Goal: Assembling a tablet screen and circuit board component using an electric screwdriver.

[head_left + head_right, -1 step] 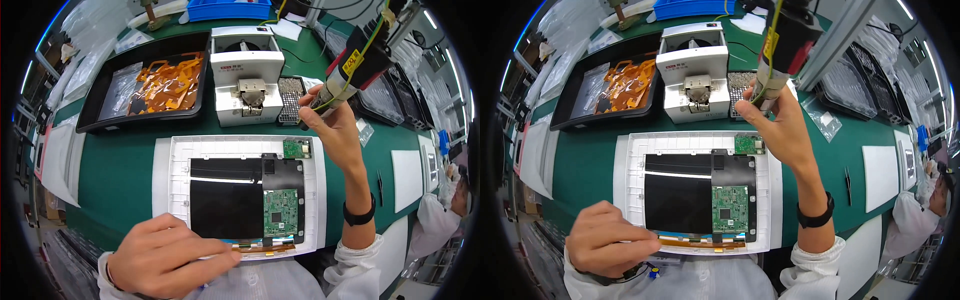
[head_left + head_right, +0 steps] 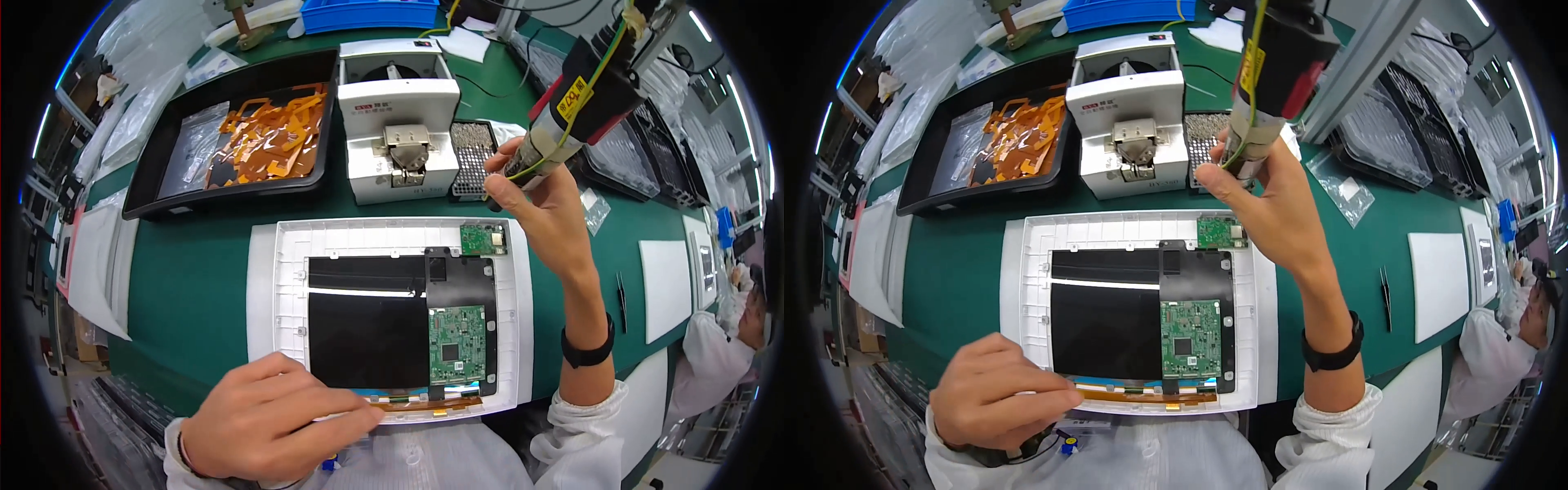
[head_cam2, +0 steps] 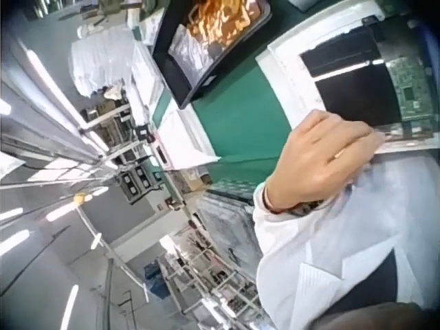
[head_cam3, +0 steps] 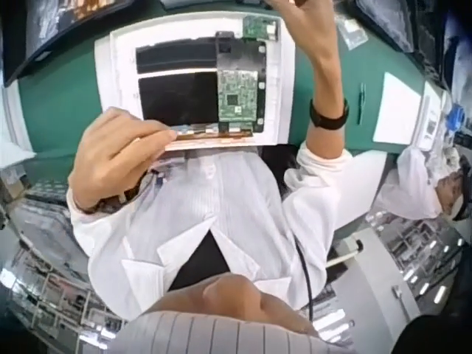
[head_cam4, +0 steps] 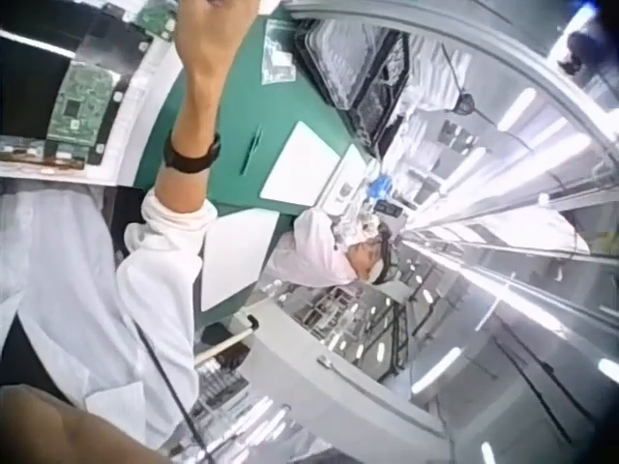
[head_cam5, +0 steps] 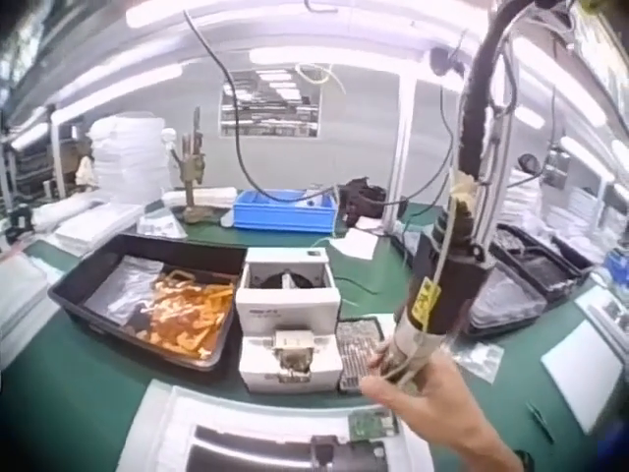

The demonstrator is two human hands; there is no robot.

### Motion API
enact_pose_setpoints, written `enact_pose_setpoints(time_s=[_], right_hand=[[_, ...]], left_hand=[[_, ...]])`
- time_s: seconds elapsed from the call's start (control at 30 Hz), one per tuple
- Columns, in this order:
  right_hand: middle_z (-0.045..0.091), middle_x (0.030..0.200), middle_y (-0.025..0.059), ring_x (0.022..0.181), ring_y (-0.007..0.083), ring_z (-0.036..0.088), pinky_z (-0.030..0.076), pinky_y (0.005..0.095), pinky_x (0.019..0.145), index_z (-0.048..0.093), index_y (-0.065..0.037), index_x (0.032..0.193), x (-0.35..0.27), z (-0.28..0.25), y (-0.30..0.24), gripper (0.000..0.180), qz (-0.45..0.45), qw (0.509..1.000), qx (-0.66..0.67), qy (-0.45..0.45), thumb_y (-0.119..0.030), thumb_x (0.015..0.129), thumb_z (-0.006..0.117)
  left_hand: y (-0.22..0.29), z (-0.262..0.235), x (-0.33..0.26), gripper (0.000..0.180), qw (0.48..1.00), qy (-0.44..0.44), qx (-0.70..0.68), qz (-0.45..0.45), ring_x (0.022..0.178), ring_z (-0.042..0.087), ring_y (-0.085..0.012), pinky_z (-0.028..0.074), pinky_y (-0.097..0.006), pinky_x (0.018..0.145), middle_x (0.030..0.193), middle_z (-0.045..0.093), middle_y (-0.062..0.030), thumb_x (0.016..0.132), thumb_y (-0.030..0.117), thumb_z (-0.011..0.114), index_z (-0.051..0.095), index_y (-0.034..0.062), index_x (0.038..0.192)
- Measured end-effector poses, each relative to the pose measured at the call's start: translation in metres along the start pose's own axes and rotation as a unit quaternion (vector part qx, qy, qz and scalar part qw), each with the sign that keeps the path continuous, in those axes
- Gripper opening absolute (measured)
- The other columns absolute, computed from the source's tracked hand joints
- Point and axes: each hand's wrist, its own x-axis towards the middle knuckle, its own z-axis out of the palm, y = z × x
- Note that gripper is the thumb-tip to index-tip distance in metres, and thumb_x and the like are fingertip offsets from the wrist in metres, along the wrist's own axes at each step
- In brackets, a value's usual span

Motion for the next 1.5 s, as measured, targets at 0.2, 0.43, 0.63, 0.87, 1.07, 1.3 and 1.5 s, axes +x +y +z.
enact_pose_setpoints(time_s=[0.2,0.43,0.63,0.87,1.07,1.3,1.5], right_hand=[[0.066,0.116,0.0062,0.109,0.0157,0.064,0.05,0.034,0.1,0.057,0.0,0.13,-0.026,-0.013,-0.013,0.06,-0.012,0.999,-0.01,-0.041,-0.022,0.085,0.088],[0.065,0.118,0.0111,0.108,0.0206,0.063,0.051,0.0358,0.096,0.057,-0.001,0.131,-0.107,-0.028,-0.041,0.067,0.071,0.976,-0.201,0.046,-0.014,0.074,0.091],[0.069,0.092,0.0087,0.065,0.0216,0.063,0.051,0.0309,0.057,0.07,-0.003,0.101,-0.185,-0.022,-0.073,0.031,0.188,0.929,-0.241,-0.206,-0.008,0.075,0.087],[0.067,0.092,0.0068,0.068,0.0217,0.067,0.053,0.032,0.056,0.069,-0.003,0.098,-0.194,0.005,-0.055,0.022,0.105,0.934,-0.309,-0.143,-0.006,0.08,0.082],[0.056,0.082,0.0047,0.069,0.0177,0.064,0.051,0.0312,0.057,0.064,-0.002,0.089,-0.176,0.01,-0.048,0.018,-0.057,0.879,-0.415,-0.227,-0.005,0.074,0.073],[0.045,0.075,0.0037,0.066,0.0163,0.056,0.046,0.0303,0.058,0.057,-0.003,0.078,-0.166,0.01,-0.051,0.012,-0.117,0.829,-0.459,-0.297,-0.006,0.071,0.067],[0.046,0.075,0.0042,0.065,0.0164,0.056,0.047,0.0296,0.057,0.056,-0.004,0.075,-0.155,0.013,-0.058,0.012,-0.121,0.796,-0.474,-0.356,-0.007,0.072,0.067]], left_hand=[[0.004,0.058,-0.015,0.024,0.995,-0.064,-0.064,-0.038,0.08,0.067,-0.0194,0.048,-0.032,0.073,0.097,0.073,-0.0055,0.083,0.013,0.081,0.076,0.0057,0.105],[0.006,0.114,-0.009,0.025,0.994,0.002,-0.06,-0.089,0.082,0.062,-0.0203,0.045,-0.035,0.072,0.094,0.068,-0.0034,0.082,0.021,0.084,0.076,0.0077,0.102],[0.006,0.126,-0.005,0.022,0.995,-0.004,-0.045,-0.094,0.079,0.061,-0.0192,0.045,-0.034,0.071,0.091,0.066,-0.0023,0.082,0.02,0.084,0.076,0.0088,0.099],[0.004,0.129,0.014,0.021,0.997,0.022,0.02,-0.078,0.076,0.06,-0.0177,0.045,-0.033,0.07,0.091,0.066,-0.0023,0.078,0.016,0.082,0.075,0.0073,0.096],[0.005,0.127,0.029,0.02,0.987,-0.021,0.159,0.011,0.076,0.06,-0.0183,0.048,-0.032,0.069,0.088,0.064,-0.0034,0.071,0.011,0.074,0.072,0.0042,0.09],[0.008,0.124,0.035,0.019,0.978,-0.054,0.198,0.047,0.076,0.06,-0.0185,0.051,-0.032,0.072,0.087,0.064,-0.0042,0.069,0.009,0.072,0.071,0.0023,0.086],[-0.001,0.122,0.025,0.02,0.988,-0.028,0.151,0.01,0.076,0.06,-0.0183,0.051,-0.033,0.071,0.087,0.065,-0.0041,0.069,0.01,0.072,0.072,0.0035,0.089]])
